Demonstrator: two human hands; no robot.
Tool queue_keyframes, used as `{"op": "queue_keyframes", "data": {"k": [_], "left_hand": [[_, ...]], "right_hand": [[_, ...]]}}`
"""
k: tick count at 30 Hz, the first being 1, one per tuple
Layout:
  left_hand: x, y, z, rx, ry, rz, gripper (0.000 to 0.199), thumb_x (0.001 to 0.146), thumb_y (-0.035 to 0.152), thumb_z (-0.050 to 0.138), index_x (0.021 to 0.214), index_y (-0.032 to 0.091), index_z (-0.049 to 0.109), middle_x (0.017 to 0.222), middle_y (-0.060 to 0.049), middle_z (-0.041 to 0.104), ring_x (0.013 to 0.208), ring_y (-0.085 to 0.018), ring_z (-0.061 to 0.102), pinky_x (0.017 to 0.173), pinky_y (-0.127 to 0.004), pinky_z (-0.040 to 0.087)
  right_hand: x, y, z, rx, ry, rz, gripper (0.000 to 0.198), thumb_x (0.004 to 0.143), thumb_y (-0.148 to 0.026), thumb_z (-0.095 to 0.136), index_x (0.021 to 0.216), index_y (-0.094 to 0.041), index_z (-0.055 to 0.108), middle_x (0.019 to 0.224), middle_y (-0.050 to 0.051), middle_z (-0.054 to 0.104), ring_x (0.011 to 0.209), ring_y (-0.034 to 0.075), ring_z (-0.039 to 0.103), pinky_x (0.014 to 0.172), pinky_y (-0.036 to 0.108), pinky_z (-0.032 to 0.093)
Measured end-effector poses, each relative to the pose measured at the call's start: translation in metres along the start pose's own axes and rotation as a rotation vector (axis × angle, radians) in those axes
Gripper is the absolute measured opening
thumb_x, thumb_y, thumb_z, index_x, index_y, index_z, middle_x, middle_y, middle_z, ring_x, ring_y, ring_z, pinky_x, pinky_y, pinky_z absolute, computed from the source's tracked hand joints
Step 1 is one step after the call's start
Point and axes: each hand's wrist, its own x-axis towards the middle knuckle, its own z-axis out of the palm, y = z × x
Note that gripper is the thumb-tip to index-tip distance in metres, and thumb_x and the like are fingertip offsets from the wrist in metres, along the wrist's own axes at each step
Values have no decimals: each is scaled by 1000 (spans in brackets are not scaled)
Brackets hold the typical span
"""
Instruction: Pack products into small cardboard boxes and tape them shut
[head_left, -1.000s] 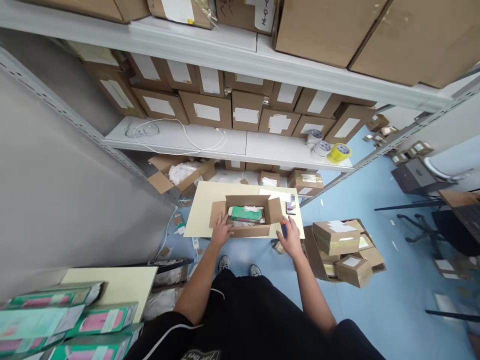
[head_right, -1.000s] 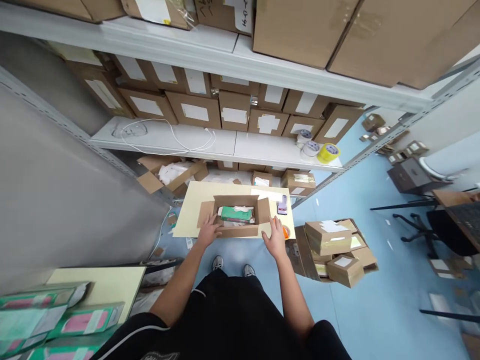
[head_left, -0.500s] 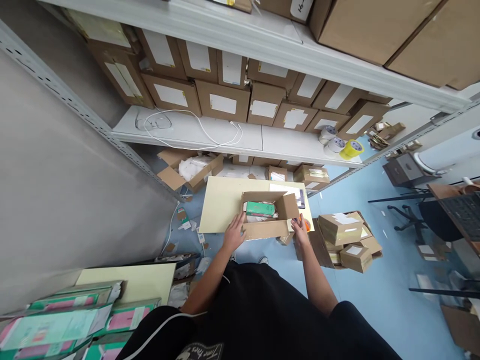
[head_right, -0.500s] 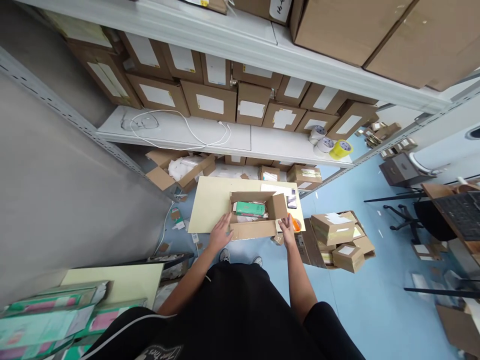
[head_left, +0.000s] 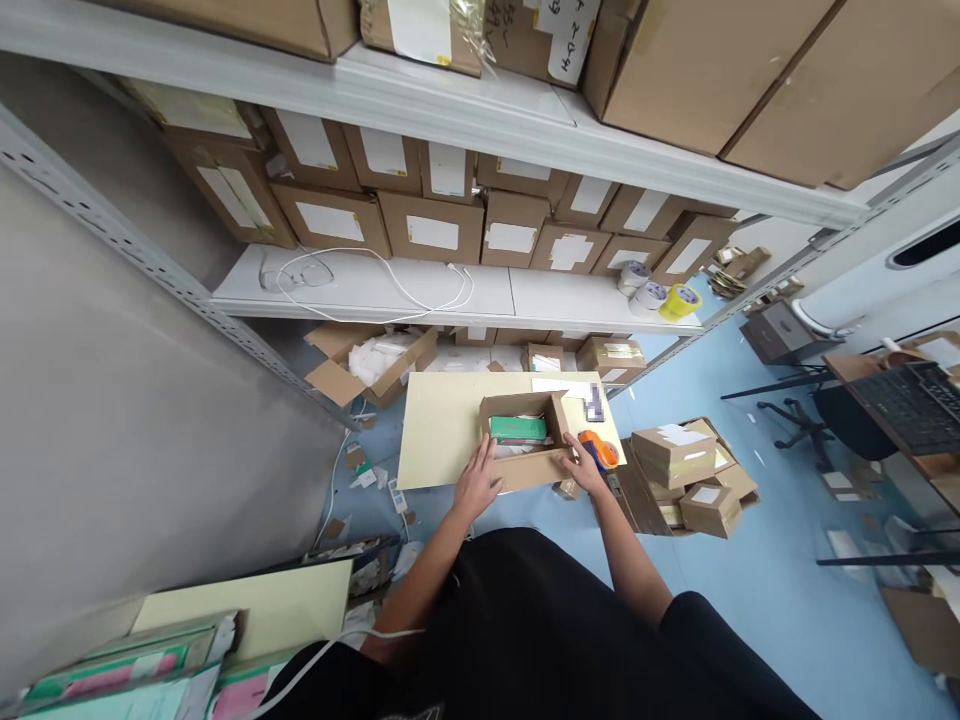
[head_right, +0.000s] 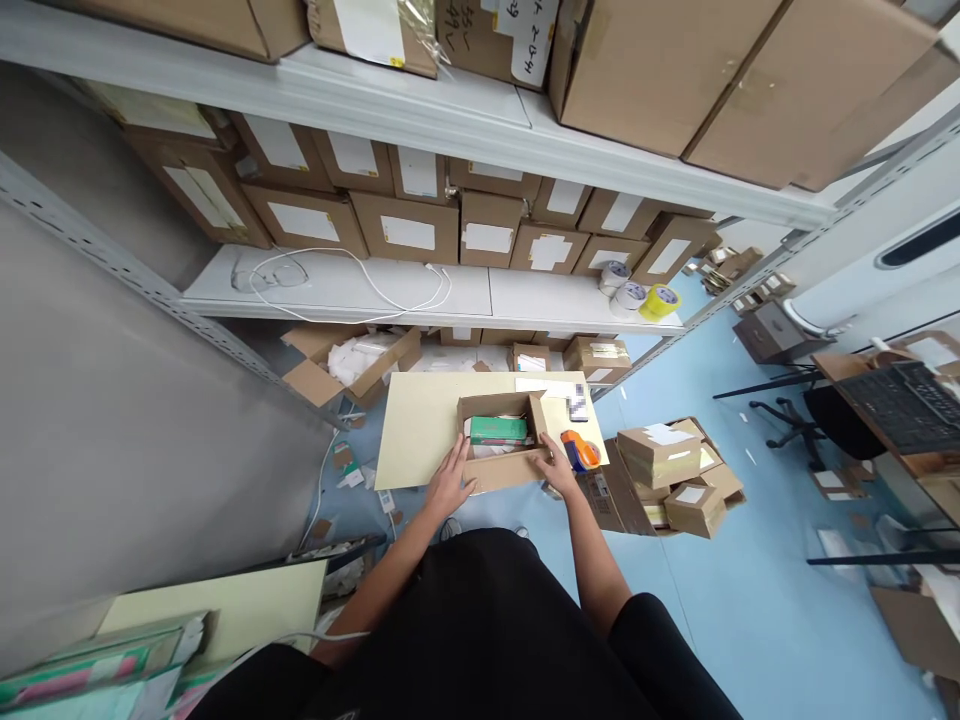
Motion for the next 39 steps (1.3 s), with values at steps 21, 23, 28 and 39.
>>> {"op": "queue_keyframes", "data": {"k": [21, 23, 28, 39], "left_hand": [[126, 5, -47, 273, -105, -346, 51, 95, 29, 56, 145, 27, 63, 126, -15, 62, 111, -29, 67, 93, -38, 54], [133, 6, -44, 295, -112, -371, 56, 93, 25, 55, 149, 25, 59, 127, -17, 63, 110, -30, 68, 93, -38, 54], [133, 6, -34, 237, -124, -342, 65, 99, 40, 52, 162, 23, 41, 138, -19, 61, 109, -30, 71, 94, -40, 55], [94, -46, -25, -20, -229, -62, 67, 85, 10, 57, 151, 20, 56, 157, -13, 54, 144, -27, 52, 119, -43, 43]], "right_hand": [[-4, 19, 11, -266, 25, -84, 63, 83, -53, 64, 138, -23, 68, 151, 11, 61, 144, 33, 48, 120, 57, 40], [-5, 19, 12, -262, 21, -91, 62, 84, -55, 64, 137, -25, 68, 153, 11, 60, 146, 33, 47, 119, 59, 40], [-7, 20, 17, -234, 17, -84, 62, 85, -58, 65, 138, -26, 68, 154, 11, 58, 149, 34, 44, 120, 61, 38], [-2, 8, 1, -449, -309, -9, 106, 61, -43, 92, 157, -29, 49, 172, 15, 29, 159, 43, 21, 119, 66, 35]]}}
